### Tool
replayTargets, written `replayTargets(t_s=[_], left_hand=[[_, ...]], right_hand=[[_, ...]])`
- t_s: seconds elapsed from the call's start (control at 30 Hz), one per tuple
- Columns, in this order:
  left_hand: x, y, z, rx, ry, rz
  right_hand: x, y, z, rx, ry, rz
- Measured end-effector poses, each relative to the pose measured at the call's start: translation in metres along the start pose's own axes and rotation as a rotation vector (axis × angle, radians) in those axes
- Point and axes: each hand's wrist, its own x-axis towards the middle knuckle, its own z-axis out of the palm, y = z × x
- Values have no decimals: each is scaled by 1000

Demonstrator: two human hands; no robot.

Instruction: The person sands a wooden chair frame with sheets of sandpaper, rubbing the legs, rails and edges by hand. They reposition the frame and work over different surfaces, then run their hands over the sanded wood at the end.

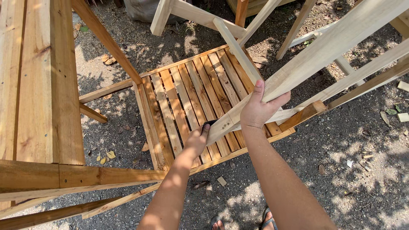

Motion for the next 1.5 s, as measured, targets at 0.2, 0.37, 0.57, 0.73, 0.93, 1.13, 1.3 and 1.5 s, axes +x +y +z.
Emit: replayTargets(t_s=[0.2,0.37,0.57,0.73,0.93,1.13,1.3,1.5], left_hand=[[33,56,36,161,-41,189],[19,32,38,-24,27,286],[4,3,4,263,28,-65],[41,94,39,-42,-41,210],[16,70,25,68,0,96],[9,92,21,212,27,83],[31,182,57,119,148,413],[-1,144,27,156,81,84]], right_hand=[[1,1,3,14,15,31],[1,-1,3,-81,14,18],[0,-7,4,26,-19,77],[1,-6,5,-35,9,81],[10,-15,-7,-119,-80,-4],[88,-30,-9,-11,51,9],[140,-60,-14,114,26,-42],[188,-104,-23,130,-2,-22]])
